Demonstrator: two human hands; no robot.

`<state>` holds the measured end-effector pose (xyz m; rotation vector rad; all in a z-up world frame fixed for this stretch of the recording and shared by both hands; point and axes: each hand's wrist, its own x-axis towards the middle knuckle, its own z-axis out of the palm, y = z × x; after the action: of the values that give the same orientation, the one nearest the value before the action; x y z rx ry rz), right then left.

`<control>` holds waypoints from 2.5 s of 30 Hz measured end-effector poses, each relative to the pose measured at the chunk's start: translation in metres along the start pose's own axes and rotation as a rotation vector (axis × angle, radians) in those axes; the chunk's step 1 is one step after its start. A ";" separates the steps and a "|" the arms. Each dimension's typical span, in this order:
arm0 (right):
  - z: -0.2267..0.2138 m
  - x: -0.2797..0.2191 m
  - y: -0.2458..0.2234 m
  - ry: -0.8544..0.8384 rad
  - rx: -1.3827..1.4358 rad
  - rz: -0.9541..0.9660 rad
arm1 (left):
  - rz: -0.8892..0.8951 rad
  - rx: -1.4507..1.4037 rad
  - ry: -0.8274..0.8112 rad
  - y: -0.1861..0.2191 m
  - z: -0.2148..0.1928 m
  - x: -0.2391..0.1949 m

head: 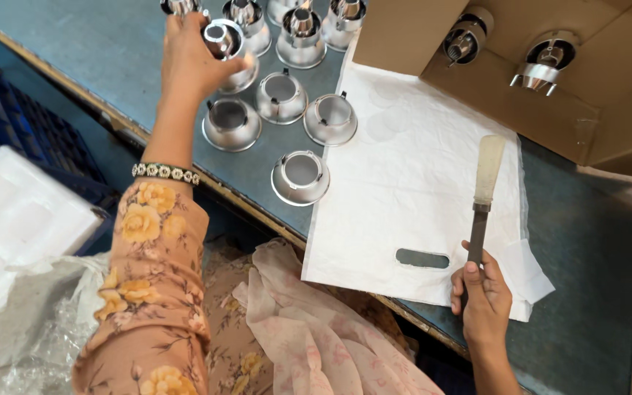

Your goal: The person wipes the interior of metal reflectors using a tipped tool and then peels and handles small circular adhesive stickers on a white sheet.

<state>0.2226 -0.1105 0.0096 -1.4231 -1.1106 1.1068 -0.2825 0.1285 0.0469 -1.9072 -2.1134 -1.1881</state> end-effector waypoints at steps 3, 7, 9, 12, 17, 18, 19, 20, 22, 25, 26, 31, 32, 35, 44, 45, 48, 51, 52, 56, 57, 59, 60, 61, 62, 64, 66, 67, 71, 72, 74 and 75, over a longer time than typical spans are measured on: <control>0.000 0.001 0.000 0.020 -0.011 0.027 | -0.132 -0.004 -0.199 -0.004 0.023 0.020; -0.001 -0.001 0.001 0.022 -0.015 0.060 | 0.018 -0.001 0.013 0.004 0.053 0.029; 0.000 0.000 0.001 0.014 -0.005 0.070 | 0.119 0.073 0.257 0.024 0.063 0.031; -0.003 0.000 0.004 0.008 0.043 0.069 | 0.186 -0.131 0.272 0.083 0.072 0.027; -0.006 -0.001 0.012 0.016 0.180 0.047 | 0.848 -0.320 0.001 0.243 0.103 -0.021; -0.006 -0.002 0.013 0.019 0.193 0.040 | 0.906 -0.317 -0.039 0.274 0.118 -0.029; -0.007 -0.003 0.013 0.018 0.205 0.031 | 0.962 -0.310 -0.074 0.300 0.134 -0.033; -0.007 -0.003 0.013 0.017 0.216 0.021 | 0.896 -0.313 -0.150 0.321 0.151 -0.035; -0.006 -0.004 0.013 0.037 0.238 0.076 | 0.770 -0.323 -0.298 0.357 0.191 -0.031; -0.005 -0.002 0.013 0.053 0.270 0.131 | 0.529 -0.357 -0.435 0.389 0.250 -0.009; -0.005 -0.002 0.013 0.055 0.282 0.146 | 0.573 -0.285 -0.369 0.396 0.265 -0.003; -0.005 -0.003 0.010 0.035 0.230 0.169 | 0.634 -0.035 -0.401 0.419 0.308 0.019; -0.004 -0.002 0.011 0.026 0.256 0.181 | 0.624 -0.022 -0.375 0.423 0.315 0.022; -0.005 -0.002 0.009 0.024 0.248 0.212 | 0.592 0.043 -0.293 0.431 0.333 0.021; -0.005 -0.001 0.006 0.018 0.215 0.142 | 0.570 -0.319 -0.584 0.394 0.281 -0.002; -0.004 -0.001 0.006 0.016 0.215 0.138 | 0.569 -0.399 -0.667 0.385 0.269 -0.001; -0.004 -0.001 0.006 0.013 0.211 0.125 | 0.526 -0.268 -1.061 0.363 0.218 0.008; -0.004 -0.002 0.005 0.001 0.184 0.104 | 0.372 -0.015 -1.340 0.341 0.172 0.018; -0.005 -0.003 0.004 -0.002 0.171 0.098 | 0.380 0.012 -1.321 0.335 0.161 0.024; -0.003 -0.002 0.004 -0.005 0.148 0.095 | 0.559 -0.178 -1.051 0.311 0.156 0.055; -0.003 -0.002 0.004 -0.004 0.152 0.093 | 0.573 -0.191 -0.865 0.307 0.165 0.059; -0.003 -0.001 0.003 -0.002 0.159 0.087 | 0.604 -0.075 -0.641 0.309 0.190 0.067; -0.003 -0.001 0.002 0.003 0.153 0.105 | 0.624 0.053 -0.602 0.318 0.206 0.067; -0.003 0.000 0.002 0.009 0.147 0.122 | 0.643 0.180 -0.561 0.326 0.219 0.065; -0.003 0.000 0.003 0.015 0.141 0.138 | 0.668 0.249 -0.490 0.332 0.234 0.064; -0.003 0.000 0.004 0.021 0.129 0.144 | 0.718 0.385 -0.350 0.340 0.266 0.062; -0.004 0.001 0.005 0.029 0.133 0.151 | 0.661 0.446 -0.397 0.343 0.292 0.071; -0.003 0.001 0.006 0.031 0.147 0.156 | 0.633 0.479 -0.422 0.343 0.302 0.076; -0.005 0.000 0.009 0.012 0.176 0.136 | 0.541 0.625 -0.490 0.341 0.315 0.087; -0.005 0.001 0.009 0.013 0.171 0.123 | 0.577 0.675 -0.452 0.341 0.314 0.087; -0.006 0.001 0.010 0.009 0.161 0.103 | 0.595 0.628 -0.406 0.338 0.308 0.080; -0.006 0.001 0.010 0.007 0.165 0.091 | 0.578 0.527 -0.389 0.339 0.301 0.076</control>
<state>0.2299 -0.1116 -0.0001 -1.3570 -0.9346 1.2278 0.1258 0.3396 0.0415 -2.3311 -1.5723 -0.1424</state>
